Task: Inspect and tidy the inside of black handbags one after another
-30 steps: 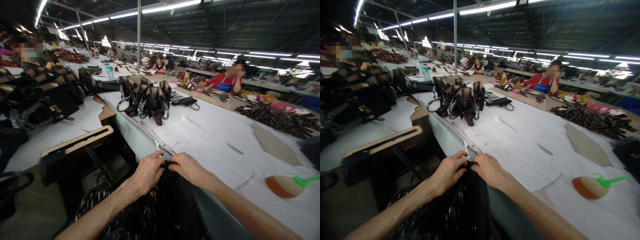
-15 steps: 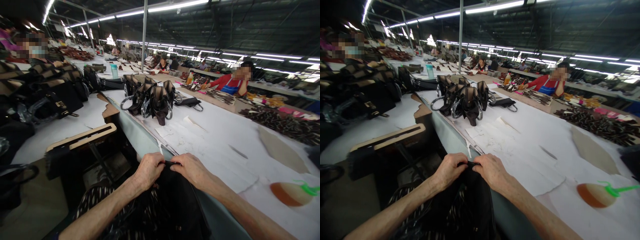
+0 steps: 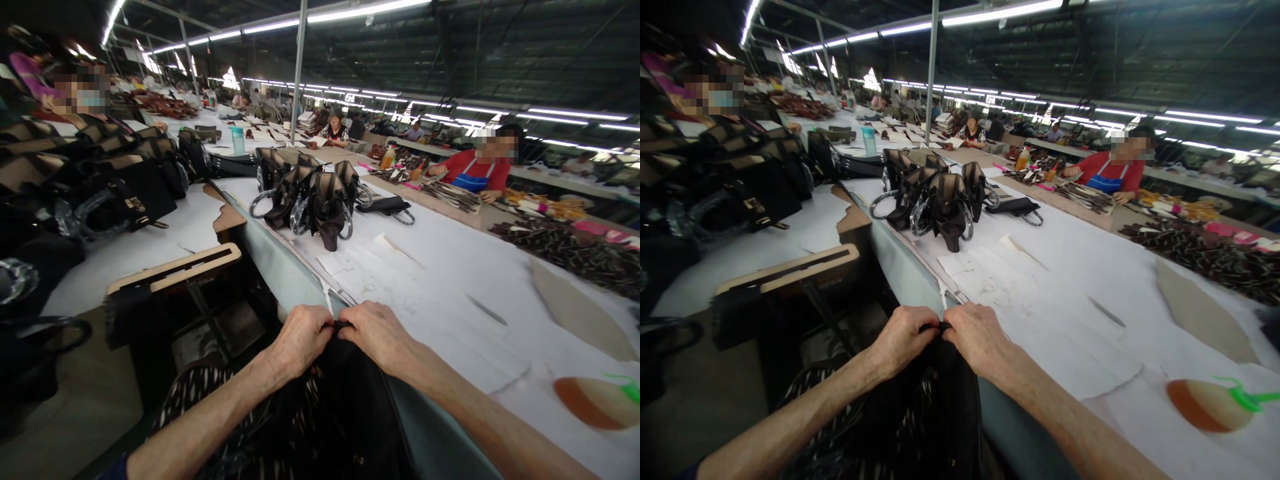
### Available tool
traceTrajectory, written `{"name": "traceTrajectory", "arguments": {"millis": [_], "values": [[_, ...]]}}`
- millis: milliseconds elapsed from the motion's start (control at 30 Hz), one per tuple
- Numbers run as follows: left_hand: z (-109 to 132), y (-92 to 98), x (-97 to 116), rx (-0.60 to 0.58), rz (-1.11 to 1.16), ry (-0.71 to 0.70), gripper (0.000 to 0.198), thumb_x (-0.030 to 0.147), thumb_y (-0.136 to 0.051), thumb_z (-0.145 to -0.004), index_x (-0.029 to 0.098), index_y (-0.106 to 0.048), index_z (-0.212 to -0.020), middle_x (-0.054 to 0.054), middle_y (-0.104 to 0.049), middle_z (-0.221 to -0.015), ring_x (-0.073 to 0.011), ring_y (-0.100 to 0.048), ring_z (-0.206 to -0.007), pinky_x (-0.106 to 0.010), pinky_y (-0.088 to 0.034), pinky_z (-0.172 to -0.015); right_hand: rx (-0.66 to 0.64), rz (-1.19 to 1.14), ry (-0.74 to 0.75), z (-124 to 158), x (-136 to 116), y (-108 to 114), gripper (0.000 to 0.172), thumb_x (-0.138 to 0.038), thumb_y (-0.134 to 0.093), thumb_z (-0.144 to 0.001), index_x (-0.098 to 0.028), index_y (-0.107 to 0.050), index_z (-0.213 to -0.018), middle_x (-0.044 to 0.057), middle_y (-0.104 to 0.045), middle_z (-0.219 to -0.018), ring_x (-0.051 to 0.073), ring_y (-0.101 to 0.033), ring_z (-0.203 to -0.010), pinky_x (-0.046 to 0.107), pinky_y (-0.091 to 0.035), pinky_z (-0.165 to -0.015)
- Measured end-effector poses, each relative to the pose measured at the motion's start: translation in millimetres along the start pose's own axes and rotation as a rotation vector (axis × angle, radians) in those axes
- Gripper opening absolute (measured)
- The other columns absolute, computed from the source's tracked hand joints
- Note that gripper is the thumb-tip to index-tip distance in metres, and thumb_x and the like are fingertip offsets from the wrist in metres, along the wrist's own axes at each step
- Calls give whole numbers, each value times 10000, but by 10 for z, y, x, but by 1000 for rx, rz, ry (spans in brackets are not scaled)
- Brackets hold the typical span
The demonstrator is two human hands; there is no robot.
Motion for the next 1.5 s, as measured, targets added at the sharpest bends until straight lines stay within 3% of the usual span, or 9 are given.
{"name": "traceTrajectory", "arguments": {"millis": [167,500,767,967,1167,1267,1333,1400,1500], "values": [[-8,18,63,-60,25,-64,185,90,-475,-747,156,-641,-701,4,-618,-666,-111,-550,-626,-192,-392,-610,17,-13,28,-7,-31,36,189,-269,-520,-810,-215,-642,-676,10,-665,-666,177,-602,-679,255,-294,-558],[8,0,52,-59,7,-109,135,113,-445,-762,171,-562,-727,14,-564,-667,-111,-526,-619,-196,-374,-594,47,-98,25,-27,-18,13,231,-261,-503,-813,-211,-629,-627,-4,-638,-613,139,-558,-612,237,-299,-563],[-18,25,-84,-46,182,2,290,86,-460,-707,224,-435,-961,42,-610,-723,-120,-551,-635,-204,-391,-625,76,-146,36,-9,-43,40,229,-253,-526,-794,-200,-595,-583,-21,-577,-540,123,-507,-572,232,-276,-556],[-53,27,-176,-40,396,126,339,70,-515,-641,224,-403,-921,51,-636,-694,-125,-563,-640,-206,-402,-635,57,-129,45,-25,-47,35,228,-232,-504,-803,-198,-581,-592,-27,-566,-548,123,-506,-573,240,-273,-557],[-61,38,-162,-33,516,171,343,54,-527,-617,222,-413,-894,67,-616,-624,-115,-538,-577,-202,-394,-587,-52,-110,-26,-16,-70,-4,88,-275,-570,-766,-210,-623,-794,21,-633,-716,194,-573,-724,253,-321,-597],[-68,20,-189,-17,576,176,341,33,-507,-612,218,-417,-883,66,-610,-619,-111,-538,-575,-198,-390,-569,-71,-141,-26,-60,-147,-26,268,-289,-627,-718,-194,-594,-967,61,-647,-840,223,-580,-788,264,-337,-615],[-64,-5,-223,-31,612,178,328,24,-493,-609,213,-423,-867,58,-611,-624,-112,-544,-578,-199,-391,-560,-81,-166,-3,-113,-199,-50,233,-251,-613,-728,-174,-597,-948,60,-645,-830,204,-579,-768,255,-335,-611],[-26,-8,-270,-48,670,197,339,26,-489,-613,207,-423,-891,36,-626,-677,-121,-567,-624,-209,-411,-586,-90,-179,18,-161,-218,-69,130,-215,-588,-741,-162,-614,-857,43,-632,-759,180,-568,-725,245,-323,-593],[134,49,-348,-53,720,261,453,74,-556,-621,201,-414,-1032,-49,-623,-988,-159,-585,-853,-254,-446,-727,-92,-202,29,-194,-180,-66,86,-201,-551,-754,-166,-610,-701,-1,-551,-606,146,-518,-634,235,-291,-551]]}}
Point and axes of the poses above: each hand's wrist, its own z-axis away from the middle knuckle, its own y-axis out of the back of the hand, x = y × z, the point moved 10 cm from there along -z, towards the middle knuckle
